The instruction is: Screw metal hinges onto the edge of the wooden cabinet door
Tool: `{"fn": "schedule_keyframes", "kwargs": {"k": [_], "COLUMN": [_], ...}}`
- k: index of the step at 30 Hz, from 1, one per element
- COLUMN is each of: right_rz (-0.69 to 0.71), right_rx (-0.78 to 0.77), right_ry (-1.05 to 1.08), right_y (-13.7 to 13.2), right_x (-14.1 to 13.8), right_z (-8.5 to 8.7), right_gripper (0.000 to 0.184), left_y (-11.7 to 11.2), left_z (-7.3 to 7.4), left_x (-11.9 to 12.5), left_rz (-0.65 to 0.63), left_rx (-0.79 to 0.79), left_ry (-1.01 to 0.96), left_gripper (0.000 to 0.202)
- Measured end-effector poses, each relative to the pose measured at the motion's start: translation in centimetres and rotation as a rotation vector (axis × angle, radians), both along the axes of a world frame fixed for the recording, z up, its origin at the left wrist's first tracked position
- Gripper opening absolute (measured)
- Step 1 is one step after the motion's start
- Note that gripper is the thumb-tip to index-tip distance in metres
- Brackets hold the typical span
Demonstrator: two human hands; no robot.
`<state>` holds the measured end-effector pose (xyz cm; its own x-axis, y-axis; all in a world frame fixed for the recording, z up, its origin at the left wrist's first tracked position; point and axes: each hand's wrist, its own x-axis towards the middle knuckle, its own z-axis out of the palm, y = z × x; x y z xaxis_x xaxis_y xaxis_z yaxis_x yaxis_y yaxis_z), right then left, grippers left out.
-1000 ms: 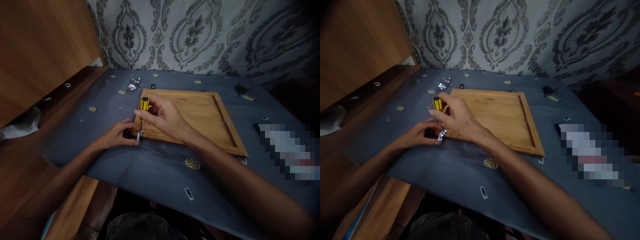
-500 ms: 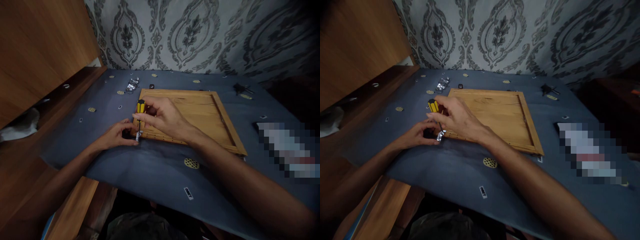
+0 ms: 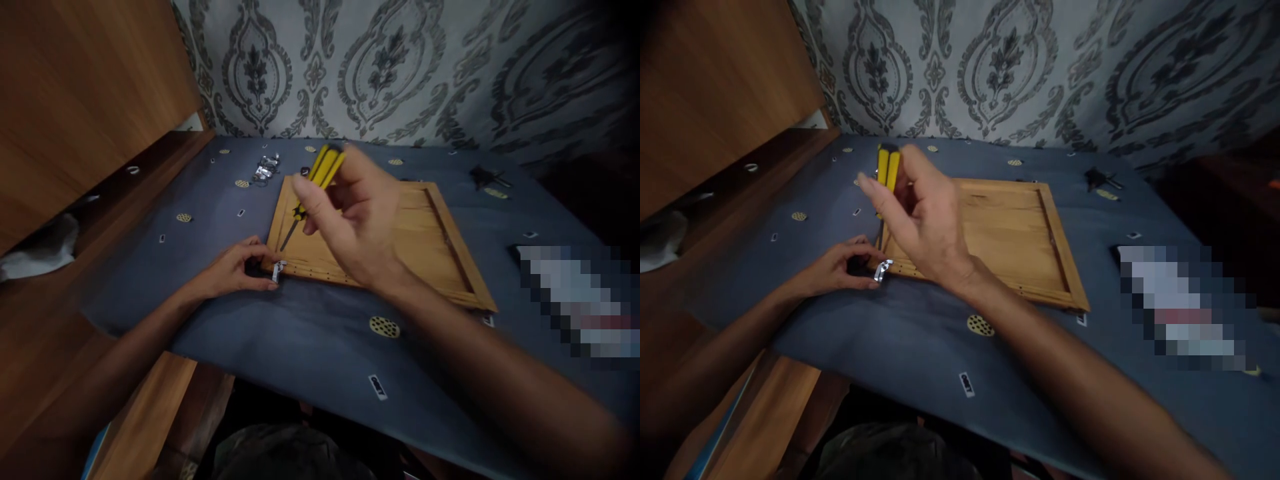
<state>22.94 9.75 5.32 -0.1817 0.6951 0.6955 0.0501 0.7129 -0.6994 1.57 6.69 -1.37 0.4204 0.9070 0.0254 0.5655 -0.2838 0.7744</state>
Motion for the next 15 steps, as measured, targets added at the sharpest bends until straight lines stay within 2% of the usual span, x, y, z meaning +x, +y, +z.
{"fn": "schedule_keyframes", "kwargs": {"k": [6, 15], "right_rz": [0.089, 0.102], "right_rx": [-0.049, -0.142], "right_ry": [-0.115, -0.187], "right_y": [1.1, 1.0], "right_x": [-0.7, -0.7], "right_z": [-2.6, -3.0], "right_gripper": [0.036, 0.037], "left_y": [-0.1, -0.1], "left_z": [0.1, 0.2], "left_x": [0.0, 0.0], "left_rz": [0.007, -0.006], "left_rx": [0.004, 0.014], "left_ry": [0.029, 0.046], "left_gripper": [0.044, 0.044]}}
